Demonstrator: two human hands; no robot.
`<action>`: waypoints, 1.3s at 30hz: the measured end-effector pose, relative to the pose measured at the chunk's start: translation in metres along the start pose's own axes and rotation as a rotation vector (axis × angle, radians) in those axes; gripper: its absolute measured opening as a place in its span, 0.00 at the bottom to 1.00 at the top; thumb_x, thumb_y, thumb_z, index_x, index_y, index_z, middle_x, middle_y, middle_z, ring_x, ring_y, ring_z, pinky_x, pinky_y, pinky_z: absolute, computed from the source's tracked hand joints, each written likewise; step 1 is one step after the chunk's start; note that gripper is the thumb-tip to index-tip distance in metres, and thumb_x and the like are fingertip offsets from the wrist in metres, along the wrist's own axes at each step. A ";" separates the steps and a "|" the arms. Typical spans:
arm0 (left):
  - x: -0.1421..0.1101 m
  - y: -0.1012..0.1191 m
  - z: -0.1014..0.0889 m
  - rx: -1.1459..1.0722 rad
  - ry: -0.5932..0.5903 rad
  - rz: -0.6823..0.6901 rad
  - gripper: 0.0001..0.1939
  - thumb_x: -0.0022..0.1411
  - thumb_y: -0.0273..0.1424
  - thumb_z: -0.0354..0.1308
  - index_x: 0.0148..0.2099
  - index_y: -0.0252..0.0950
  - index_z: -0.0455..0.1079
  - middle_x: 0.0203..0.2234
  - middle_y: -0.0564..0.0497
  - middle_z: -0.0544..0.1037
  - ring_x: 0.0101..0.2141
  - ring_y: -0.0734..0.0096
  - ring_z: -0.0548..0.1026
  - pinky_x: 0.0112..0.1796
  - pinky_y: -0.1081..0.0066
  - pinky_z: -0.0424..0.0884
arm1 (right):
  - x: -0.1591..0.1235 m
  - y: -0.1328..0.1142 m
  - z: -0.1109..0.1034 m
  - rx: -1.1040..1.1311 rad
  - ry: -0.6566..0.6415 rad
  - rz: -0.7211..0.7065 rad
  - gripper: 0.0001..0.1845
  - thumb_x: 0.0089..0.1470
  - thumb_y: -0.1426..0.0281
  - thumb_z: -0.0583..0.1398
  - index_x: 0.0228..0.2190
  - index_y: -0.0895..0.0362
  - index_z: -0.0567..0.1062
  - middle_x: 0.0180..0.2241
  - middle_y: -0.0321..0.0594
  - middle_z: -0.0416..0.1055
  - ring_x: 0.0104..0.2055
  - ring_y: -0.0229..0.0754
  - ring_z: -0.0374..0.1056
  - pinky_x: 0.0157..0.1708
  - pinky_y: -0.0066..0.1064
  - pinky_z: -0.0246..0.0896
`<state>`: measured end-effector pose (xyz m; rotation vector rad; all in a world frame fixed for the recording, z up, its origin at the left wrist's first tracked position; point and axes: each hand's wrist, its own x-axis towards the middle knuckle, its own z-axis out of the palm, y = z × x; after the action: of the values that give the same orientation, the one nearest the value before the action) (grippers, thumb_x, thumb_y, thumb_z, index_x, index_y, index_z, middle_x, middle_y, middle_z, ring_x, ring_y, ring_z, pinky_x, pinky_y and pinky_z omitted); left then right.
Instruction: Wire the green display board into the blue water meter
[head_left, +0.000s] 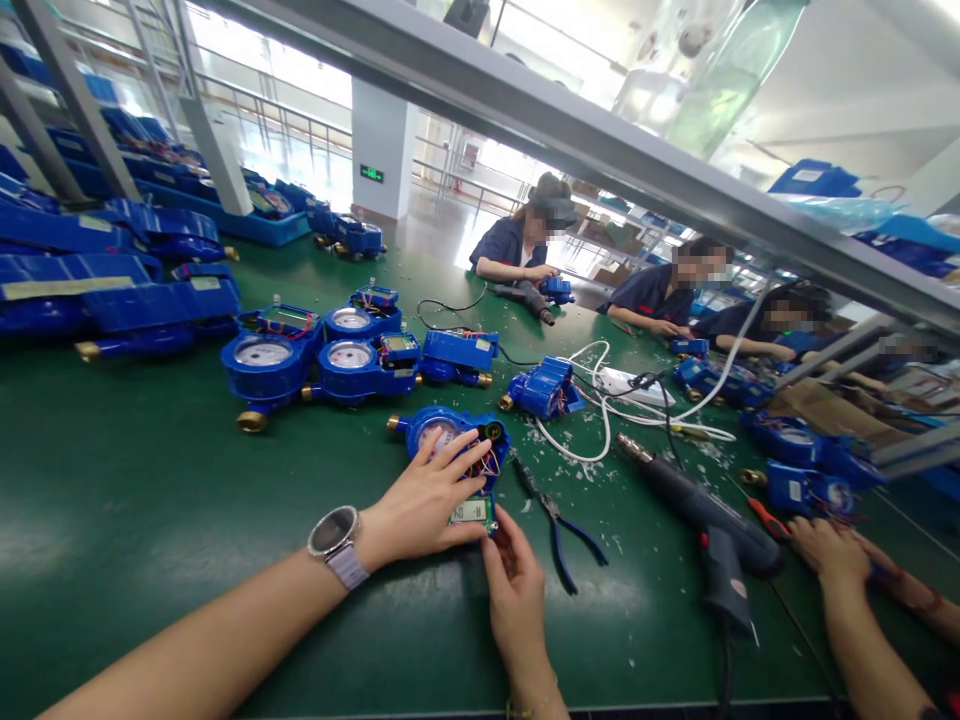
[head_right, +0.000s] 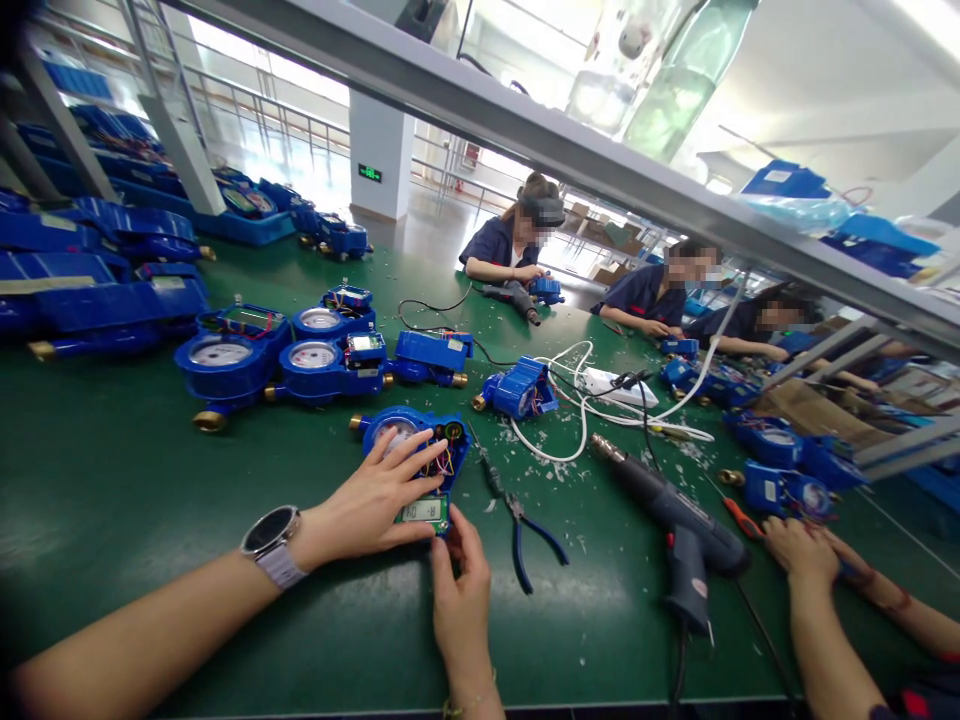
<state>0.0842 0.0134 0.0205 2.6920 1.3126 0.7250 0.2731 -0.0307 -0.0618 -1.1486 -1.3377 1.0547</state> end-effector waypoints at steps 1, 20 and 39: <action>0.000 0.000 0.000 -0.004 0.002 0.008 0.27 0.63 0.48 0.57 0.57 0.37 0.70 0.67 0.41 0.56 0.67 0.46 0.49 0.64 0.43 0.35 | 0.000 0.000 0.000 0.003 -0.004 -0.001 0.24 0.60 0.60 0.60 0.55 0.57 0.70 0.53 0.50 0.69 0.52 0.51 0.68 0.53 0.45 0.65; -0.007 0.009 -0.004 0.032 0.083 0.032 0.22 0.63 0.45 0.58 0.50 0.35 0.75 0.63 0.38 0.63 0.65 0.45 0.55 0.65 0.44 0.36 | 0.000 -0.005 0.001 0.020 -0.012 -0.037 0.22 0.60 0.62 0.60 0.54 0.56 0.71 0.50 0.49 0.71 0.49 0.50 0.70 0.48 0.41 0.68; 0.001 0.006 -0.003 -0.017 0.030 0.013 0.21 0.61 0.45 0.60 0.50 0.37 0.74 0.64 0.41 0.62 0.65 0.44 0.53 0.63 0.40 0.39 | 0.000 -0.007 0.003 -0.010 -0.001 -0.052 0.22 0.60 0.62 0.59 0.54 0.57 0.71 0.50 0.50 0.71 0.49 0.51 0.70 0.48 0.42 0.69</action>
<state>0.0881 0.0100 0.0250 2.6889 1.2910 0.7774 0.2698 -0.0315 -0.0555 -1.1148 -1.3677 1.0117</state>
